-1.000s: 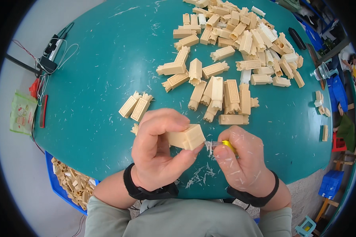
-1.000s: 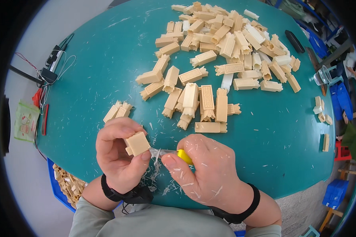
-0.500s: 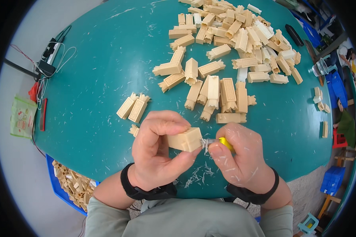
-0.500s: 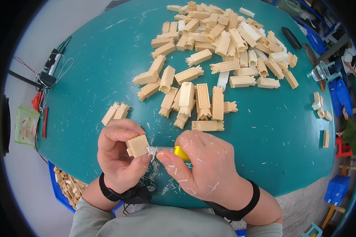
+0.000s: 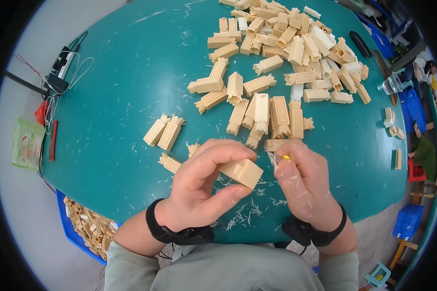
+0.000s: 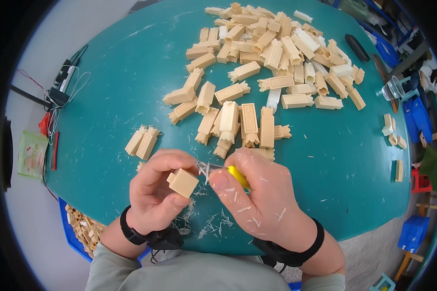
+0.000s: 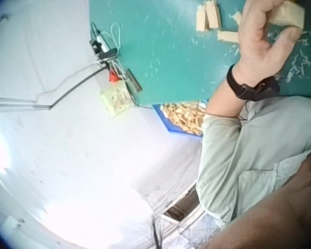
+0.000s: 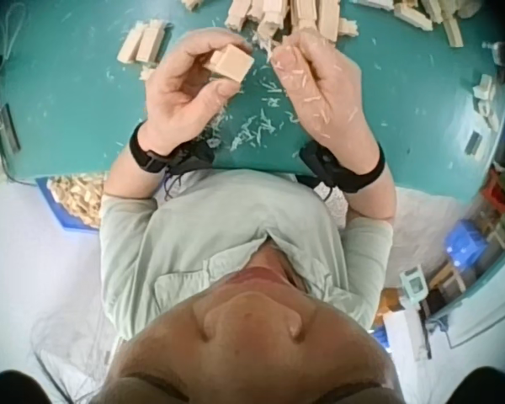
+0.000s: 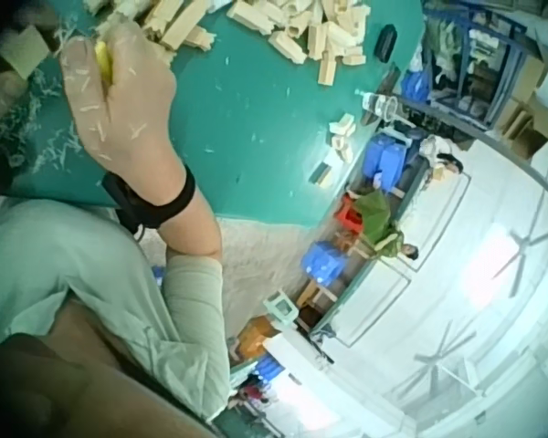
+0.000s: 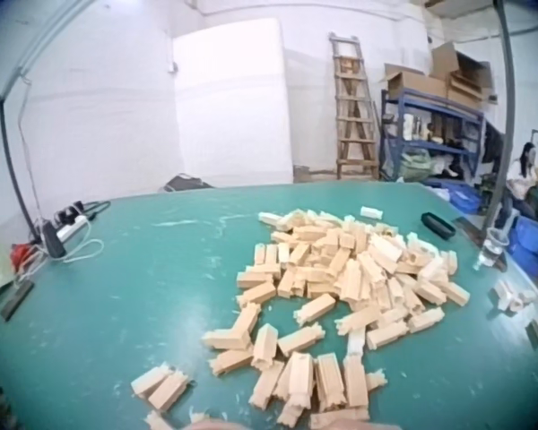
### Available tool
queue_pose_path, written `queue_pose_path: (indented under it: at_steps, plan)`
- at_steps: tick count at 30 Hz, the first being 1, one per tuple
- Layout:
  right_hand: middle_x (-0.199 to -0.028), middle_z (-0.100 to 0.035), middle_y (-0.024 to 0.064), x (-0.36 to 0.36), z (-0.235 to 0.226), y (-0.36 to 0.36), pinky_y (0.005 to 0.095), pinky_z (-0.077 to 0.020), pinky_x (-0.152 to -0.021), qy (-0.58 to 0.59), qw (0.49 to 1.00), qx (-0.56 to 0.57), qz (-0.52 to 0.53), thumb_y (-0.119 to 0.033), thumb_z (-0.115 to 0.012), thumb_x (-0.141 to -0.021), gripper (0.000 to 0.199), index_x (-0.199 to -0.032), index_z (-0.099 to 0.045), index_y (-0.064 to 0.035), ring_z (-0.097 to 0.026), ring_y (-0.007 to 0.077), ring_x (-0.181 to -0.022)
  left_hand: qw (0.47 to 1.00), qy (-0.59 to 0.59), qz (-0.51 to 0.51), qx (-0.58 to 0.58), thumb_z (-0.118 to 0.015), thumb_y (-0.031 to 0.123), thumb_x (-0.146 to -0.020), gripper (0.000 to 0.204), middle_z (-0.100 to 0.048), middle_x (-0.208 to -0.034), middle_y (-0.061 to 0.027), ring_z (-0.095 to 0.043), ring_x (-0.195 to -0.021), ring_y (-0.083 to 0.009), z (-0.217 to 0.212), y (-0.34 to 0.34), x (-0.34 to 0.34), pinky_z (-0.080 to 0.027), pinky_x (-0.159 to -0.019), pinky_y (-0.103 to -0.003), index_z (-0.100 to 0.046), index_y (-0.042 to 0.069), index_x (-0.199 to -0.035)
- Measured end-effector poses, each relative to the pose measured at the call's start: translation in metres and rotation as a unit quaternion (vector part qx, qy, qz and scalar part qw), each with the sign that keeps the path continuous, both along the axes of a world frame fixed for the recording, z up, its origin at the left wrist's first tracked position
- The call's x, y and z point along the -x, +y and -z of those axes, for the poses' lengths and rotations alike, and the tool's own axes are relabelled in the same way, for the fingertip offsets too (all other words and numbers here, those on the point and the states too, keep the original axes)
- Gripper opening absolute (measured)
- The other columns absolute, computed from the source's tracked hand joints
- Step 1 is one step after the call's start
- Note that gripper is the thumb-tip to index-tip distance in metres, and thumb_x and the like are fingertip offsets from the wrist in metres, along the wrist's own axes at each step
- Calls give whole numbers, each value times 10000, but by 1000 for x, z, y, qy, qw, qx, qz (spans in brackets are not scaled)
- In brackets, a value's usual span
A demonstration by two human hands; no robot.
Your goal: The person carves small rectangular wooden blocks using a yellow utility knife. They hold each block in one hand and use the knife to shave off edges and smooth the surfaces, creating wood shavings. The person works on the blocks one at a time, occasionally placing finished pieces into a blue bin.
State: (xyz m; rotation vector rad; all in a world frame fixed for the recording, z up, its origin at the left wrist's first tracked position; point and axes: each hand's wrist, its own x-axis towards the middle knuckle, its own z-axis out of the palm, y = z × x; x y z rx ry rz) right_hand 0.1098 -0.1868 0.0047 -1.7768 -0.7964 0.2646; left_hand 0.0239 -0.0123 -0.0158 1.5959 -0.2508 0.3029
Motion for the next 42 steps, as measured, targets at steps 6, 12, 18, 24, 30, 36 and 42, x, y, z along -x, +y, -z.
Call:
queue_pose_path:
  at_steps: [6, 12, 18, 24, 30, 36, 42]
  plan:
    - [-603, -457, 105, 1, 3, 3, 292, -375, -482, -1, 1000, -7, 5, -267, -606, -848, 289, -767, -512, -6, -434, 215, -506, 999, -24, -19, 14, -723, 37, -724, 460, -467, -1057, -107, -528, -835, -163, 1, -5, -3, -423, -759, -262, -464, 12, -1103]
    - [-608, -468, 102, 2, 2, 2, 289, -371, -477, 34, 999, -29, -28, -253, -616, -835, 275, -748, -524, -9, -437, 224, -507, 998, -44, -14, 50, -746, -7, -694, 476, -462, -996, -78, -539, -733, -111, 7, 0, 1, -442, -668, -234, -428, 57, -1042]
    - [-603, -494, 99, -3, 3, -1, 300, -380, -460, -74, 995, 2, -65, -298, -640, -802, 305, -716, -538, -24, -480, 251, -503, 969, -71, -27, -234, -684, 8, -761, 450, -533, -1015, -92, -547, -888, -155, -13, 12, -6, -453, -766, -262, -445, 34, -1142]
    - [-575, -497, 90, -1, 7, 3, 309, -378, -438, -127, 989, 2, -72, -330, -661, -781, 329, -688, -537, -39, -495, 251, -484, 998, -7, 12, 56, -661, 93, -796, 379, -561, -981, -154, -569, -855, -188, 0, 1, 0, -456, -741, -285, -400, 56, -1069]
    - [-557, -469, 81, -4, 10, 4, 313, -357, -422, -176, 983, 12, -53, -329, -668, -775, 336, -661, -514, -53, -475, 246, -469, 999, -27, 6, 43, -639, -21, -790, 333, -562, -955, -115, -565, -829, -141, 2, 1, -1, -465, -709, -253, -420, 21, -1037]
    - [-564, -452, 82, -7, 7, 4, 320, -349, -419, -203, 978, 29, -20, -322, -675, -771, 337, -657, -504, -55, -463, 249, -471, 996, 9, 43, 83, -662, 6, -784, 341, -556, -957, -103, -561, -839, -141, -1, 3, 2, -458, -708, -255, -429, 29, -1031]
    - [-566, -452, 100, -7, 8, 4, 330, -369, -445, -109, 990, 55, 77, -287, -653, -805, 327, -670, -503, -30, -464, 262, -490, 987, 28, 135, 84, -686, 80, -779, 318, -541, -935, -134, -536, -815, -144, -5, 4, 4, -436, -688, -245, -444, 57, -984]
